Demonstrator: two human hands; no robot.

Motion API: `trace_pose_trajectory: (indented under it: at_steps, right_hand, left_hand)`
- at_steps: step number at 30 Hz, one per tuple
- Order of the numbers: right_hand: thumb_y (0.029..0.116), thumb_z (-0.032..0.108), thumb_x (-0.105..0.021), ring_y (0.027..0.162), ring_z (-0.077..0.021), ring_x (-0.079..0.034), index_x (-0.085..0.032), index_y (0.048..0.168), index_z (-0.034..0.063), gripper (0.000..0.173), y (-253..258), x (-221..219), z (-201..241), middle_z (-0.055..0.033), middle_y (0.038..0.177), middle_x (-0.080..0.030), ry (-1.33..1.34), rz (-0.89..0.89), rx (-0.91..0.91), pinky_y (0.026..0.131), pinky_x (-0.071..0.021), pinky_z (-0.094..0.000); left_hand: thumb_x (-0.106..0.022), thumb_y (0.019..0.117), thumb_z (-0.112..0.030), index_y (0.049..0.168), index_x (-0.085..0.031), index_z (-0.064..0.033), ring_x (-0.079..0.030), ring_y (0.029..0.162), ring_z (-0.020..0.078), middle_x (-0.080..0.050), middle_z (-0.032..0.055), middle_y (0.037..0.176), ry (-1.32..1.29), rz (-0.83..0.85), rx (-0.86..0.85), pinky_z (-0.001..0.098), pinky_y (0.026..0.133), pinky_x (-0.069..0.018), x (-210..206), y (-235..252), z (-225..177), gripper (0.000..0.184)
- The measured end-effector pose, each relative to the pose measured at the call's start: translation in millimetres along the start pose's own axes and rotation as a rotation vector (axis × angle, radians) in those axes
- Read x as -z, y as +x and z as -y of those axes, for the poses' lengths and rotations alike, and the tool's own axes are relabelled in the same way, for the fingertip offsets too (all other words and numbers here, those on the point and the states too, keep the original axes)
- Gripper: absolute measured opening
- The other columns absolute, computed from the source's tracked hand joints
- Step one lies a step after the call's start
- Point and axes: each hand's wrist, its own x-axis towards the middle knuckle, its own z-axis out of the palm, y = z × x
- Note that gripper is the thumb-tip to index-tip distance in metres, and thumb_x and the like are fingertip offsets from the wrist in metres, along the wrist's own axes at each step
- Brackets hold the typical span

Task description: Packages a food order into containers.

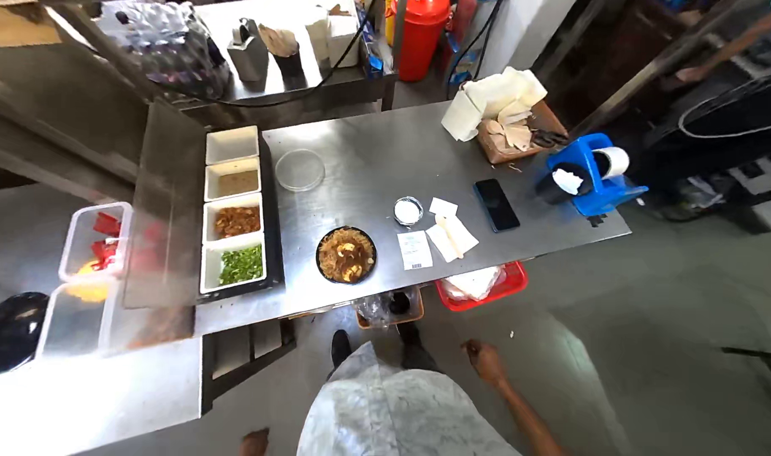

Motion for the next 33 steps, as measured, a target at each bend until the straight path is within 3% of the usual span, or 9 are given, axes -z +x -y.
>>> trace_pose_trajectory:
  at_steps: [3,5,11,16,20,27,29,31,33]
  right_hand:
    - [0.0985,0.012,-0.057,0.118,-0.033,-0.063,-0.073,0.118,0.0075,0.026,30.1,15.7,-39.3,-0.0171,0.122,-0.069,-0.053,0.161,0.041,0.104,-0.0484,-0.0539]
    - [0.0972,0.016,-0.061,0.107,-0.0334,-0.067,-0.075,0.105,0.0061,0.018,43.3,35.8,-50.4,-0.0165,0.108,-0.072,-0.118,0.2,0.074,0.096,-0.0508,-0.0562]
    - [0.1015,0.02,-0.056,0.093,-0.0339,-0.067,-0.071,0.103,0.0013,0.024,66.6,76.1,-47.4,-0.0187,0.098,-0.07,-0.09,0.275,0.156,0.086,-0.0515,-0.0569]
    - [0.1006,0.024,-0.057,0.097,-0.0339,-0.066,-0.072,0.106,0.0042,0.025,75.1,81.3,-30.0,-0.0179,0.102,-0.07,-0.187,0.377,0.183,0.087,-0.0515,-0.0575]
    - [0.1015,0.026,-0.056,0.115,-0.036,-0.064,-0.072,0.115,0.0066,0.029,58.6,97.3,14.9,-0.0181,0.119,-0.069,-0.383,0.411,0.313,0.101,-0.048,-0.0593]
    - [0.1035,0.024,-0.054,0.095,-0.0258,-0.07,-0.074,0.114,0.0107,0.026,-0.2,146.2,137.2,-0.0102,0.101,-0.074,-0.23,0.347,0.811,0.091,-0.055,-0.0502]
    - [0.0972,0.022,-0.064,0.091,-0.0223,-0.071,-0.076,0.111,0.0142,0.02,-23.2,143.0,176.1,-0.0071,0.1,-0.075,-0.12,0.377,1.053,0.088,-0.0569,-0.0486]
    - [0.0892,0.014,-0.072,0.111,-0.0268,-0.061,-0.073,0.123,0.0226,0.035,-39.2,145.3,224.4,-0.0092,0.118,-0.066,-0.173,0.499,1.236,0.099,-0.0502,-0.0494]
    - [0.0911,0.018,-0.072,0.119,-0.0238,-0.059,-0.067,0.134,0.0285,0.044,-37.7,153.1,273.5,-0.0061,0.131,-0.061,-0.175,0.453,1.335,0.101,-0.0524,-0.0454]
  left_hand:
    - [-0.052,0.1088,-0.031,0.136,-0.059,-0.0015,-0.067,0.092,0.0324,-0.067,0.0228,0.119,-0.396,0.016,-0.114,0.0497,0.078,-0.0554,-25.4,-24.0,-68.4,0.041]
    - [-0.053,0.1082,-0.033,0.137,-0.058,-0.0044,-0.067,0.092,0.0292,-0.067,0.0198,0.119,-0.45,0.077,-0.179,0.0469,0.077,-0.0556,-46.9,-49.8,-126.5,0.041]
    - [-0.055,0.1071,-0.023,0.132,-0.062,-0.002,-0.069,0.089,0.0258,-0.069,0.0179,0.115,-0.488,0.131,-0.369,0.043,0.074,-0.0579,-117.2,-98.9,-237.3,0.034]
    - [-0.058,0.1045,-0.02,0.129,-0.064,-0.0032,-0.07,0.087,0.0221,-0.071,0.0144,0.111,-0.31,0.154,-0.382,0.0403,0.076,-0.0591,-140.6,-103.1,-218.7,0.031]
    - [-0.058,0.1054,-0.021,0.129,-0.064,-0.0018,-0.069,0.085,0.0243,-0.07,0.0167,0.112,-0.398,0.071,-0.276,0.0419,0.074,-0.0587,-137.3,-111.1,-176.0,0.031]
    - [-0.056,0.1064,-0.022,0.128,-0.065,-0.003,-0.07,0.082,0.0242,-0.072,0.0152,0.109,-0.518,0.028,-0.214,0.0419,0.071,-0.0591,-128.9,-149.3,-164.8,0.03]
    - [-0.057,0.1061,-0.022,0.117,-0.069,-0.0003,-0.07,0.073,0.02,-0.074,0.0125,0.098,-0.56,-0.027,-0.309,0.0381,0.066,-0.0597,-124.0,-167.2,-183.1,0.027]
    - [-0.06,0.104,-0.027,0.099,-0.075,-0.0021,-0.064,0.063,0.0158,-0.073,0.0074,0.088,-0.491,-0.137,-0.435,0.0366,0.06,-0.0566,-112.8,-186.8,-208.7,0.03]
    - [-0.06,0.1017,-0.042,0.087,-0.073,-0.0061,-0.065,0.068,0.0185,-0.071,0.005,0.081,-0.365,-0.228,-0.513,0.0443,0.067,-0.0553,-95.4,-206.5,-227.0,0.041]
